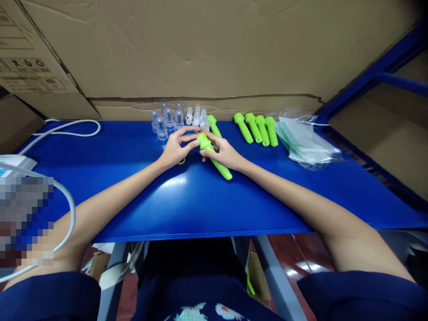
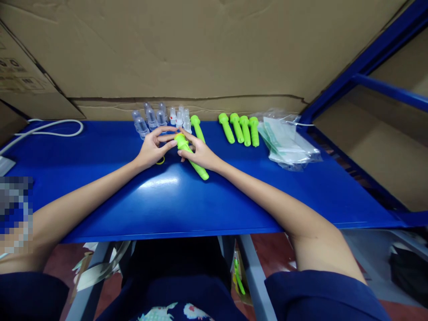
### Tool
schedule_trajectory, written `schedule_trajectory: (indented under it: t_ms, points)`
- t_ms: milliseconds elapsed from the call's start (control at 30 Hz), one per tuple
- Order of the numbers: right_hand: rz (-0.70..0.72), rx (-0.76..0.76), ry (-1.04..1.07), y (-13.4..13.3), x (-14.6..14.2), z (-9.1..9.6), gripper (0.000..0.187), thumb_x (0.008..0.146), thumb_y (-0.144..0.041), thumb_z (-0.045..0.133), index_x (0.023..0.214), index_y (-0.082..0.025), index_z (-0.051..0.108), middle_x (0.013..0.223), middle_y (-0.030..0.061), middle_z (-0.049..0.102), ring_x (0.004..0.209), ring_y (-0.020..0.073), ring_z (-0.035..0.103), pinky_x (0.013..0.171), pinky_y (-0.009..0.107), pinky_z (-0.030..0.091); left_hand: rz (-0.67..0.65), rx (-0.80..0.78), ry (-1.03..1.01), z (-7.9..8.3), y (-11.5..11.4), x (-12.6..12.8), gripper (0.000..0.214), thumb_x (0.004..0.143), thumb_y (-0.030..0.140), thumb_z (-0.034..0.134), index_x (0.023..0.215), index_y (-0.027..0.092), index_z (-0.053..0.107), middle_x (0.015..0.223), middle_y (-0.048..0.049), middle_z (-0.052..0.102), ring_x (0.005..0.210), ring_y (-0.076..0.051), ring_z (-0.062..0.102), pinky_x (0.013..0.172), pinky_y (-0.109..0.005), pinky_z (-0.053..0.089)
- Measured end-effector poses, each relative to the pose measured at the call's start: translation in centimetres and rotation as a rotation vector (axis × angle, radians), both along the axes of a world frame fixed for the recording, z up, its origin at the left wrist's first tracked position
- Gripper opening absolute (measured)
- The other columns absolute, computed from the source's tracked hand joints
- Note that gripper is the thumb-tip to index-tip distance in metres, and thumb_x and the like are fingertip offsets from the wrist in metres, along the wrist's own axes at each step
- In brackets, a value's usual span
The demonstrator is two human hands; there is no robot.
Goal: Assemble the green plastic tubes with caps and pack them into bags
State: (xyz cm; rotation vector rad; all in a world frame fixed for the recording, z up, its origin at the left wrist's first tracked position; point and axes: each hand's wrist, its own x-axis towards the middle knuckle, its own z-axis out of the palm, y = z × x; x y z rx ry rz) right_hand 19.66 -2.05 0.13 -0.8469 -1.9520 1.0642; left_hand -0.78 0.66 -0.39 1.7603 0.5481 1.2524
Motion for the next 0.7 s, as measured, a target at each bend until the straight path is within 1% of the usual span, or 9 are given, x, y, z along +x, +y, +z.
schedule_trajectory:
  t_ms: [67,167,233,300,367,433,500,600,700]
  points:
    - [-0.021,0.013,0.004,-0.10,0.03,0.21,0.084,0.086,-0.034,0.068,0.163,-0.019,0.037,0.114,0.0078,0.071,0.070,0.0134,0.067,0.073,0.032,0.062,0.014,-0.013,0.003,0.07,0.00,-0.08,0.055,0.079,0.048,0.085,0.120,0.017,0.065,0.128,-0.0137,0.074,0.116,-0.028,0.075,0.103,-0.037,0.060]
    - [-0.063,0.018,0.018,-0.28,-0.06,0.44,0.081,0.084,-0.035,0.072,0.159,-0.018,0.045,0.124,0.0110,0.069,0.069,0.0120,0.065,0.068,0.031,0.062,0.057,-0.040,0.009,0.29,-0.11,-0.15,0.058,0.076,0.048,0.088,0.119,0.017,0.064,0.117,-0.0116,0.078,0.108,-0.026,0.078,0.091,-0.031,0.063]
    - [-0.088,0.012,0.036,-0.37,-0.18,0.49,0.081,0.082,-0.036,0.074,0.156,-0.018,0.049,0.128,0.0120,0.067,0.068,0.0120,0.066,0.068,0.031,0.063,0.108,-0.044,0.003,0.47,-0.20,-0.09,0.059,0.073,0.048,0.089,0.116,0.017,0.065,0.113,-0.0109,0.079,0.103,-0.025,0.079,0.082,-0.026,0.063]
    - [-0.109,0.010,0.058,-0.44,-0.32,0.48,0.081,0.080,-0.036,0.075,0.155,-0.018,0.051,0.128,0.0112,0.068,0.068,0.0124,0.066,0.069,0.032,0.063,0.158,-0.044,-0.008,0.65,-0.28,0.05,0.059,0.071,0.048,0.091,0.113,0.017,0.065,0.112,-0.0110,0.079,0.101,-0.025,0.080,0.074,-0.023,0.062]
    - [-0.125,0.008,0.072,-0.50,-0.43,0.45,0.081,0.079,-0.036,0.075,0.155,-0.019,0.051,0.125,0.0099,0.070,0.068,0.0133,0.067,0.072,0.034,0.063,0.191,-0.046,-0.025,0.79,-0.34,0.23,0.058,0.069,0.048,0.092,0.110,0.017,0.066,0.114,-0.0115,0.079,0.099,-0.025,0.080,0.070,-0.022,0.062]
    - [-0.140,0.007,0.081,-0.52,-0.50,0.42,0.081,0.079,-0.037,0.076,0.154,-0.019,0.053,0.121,0.0092,0.071,0.068,0.0145,0.068,0.074,0.036,0.063,0.213,-0.046,-0.053,0.87,-0.41,0.38,0.057,0.067,0.048,0.093,0.106,0.017,0.066,0.115,-0.0114,0.079,0.099,-0.025,0.080,0.072,-0.024,0.064]
    - [-0.151,0.008,0.093,-0.50,-0.51,0.39,0.080,0.078,-0.037,0.077,0.153,-0.018,0.054,0.120,0.0096,0.072,0.068,0.0154,0.069,0.074,0.037,0.064,0.225,-0.045,-0.075,0.86,-0.50,0.46,0.056,0.066,0.049,0.094,0.103,0.018,0.066,0.111,-0.0102,0.080,0.099,-0.025,0.080,0.079,-0.028,0.066]
    - [-0.145,0.006,0.122,-0.32,-0.43,0.37,0.082,0.075,-0.036,0.080,0.151,-0.016,0.057,0.128,0.0118,0.070,0.068,0.0153,0.070,0.072,0.037,0.064,0.228,-0.040,-0.078,0.71,-0.66,0.49,0.054,0.066,0.049,0.093,0.102,0.018,0.066,0.099,-0.0078,0.081,0.098,-0.025,0.081,0.085,-0.033,0.067]
    - [-0.133,-0.001,0.141,-0.13,-0.32,0.38,0.083,0.073,-0.035,0.081,0.150,-0.016,0.058,0.138,0.0131,0.066,0.068,0.0141,0.070,0.070,0.035,0.064,0.227,-0.057,-0.088,0.56,-0.86,0.55,0.052,0.068,0.046,0.093,0.103,0.018,0.066,0.095,-0.0070,0.082,0.098,-0.025,0.081,0.087,-0.035,0.068]
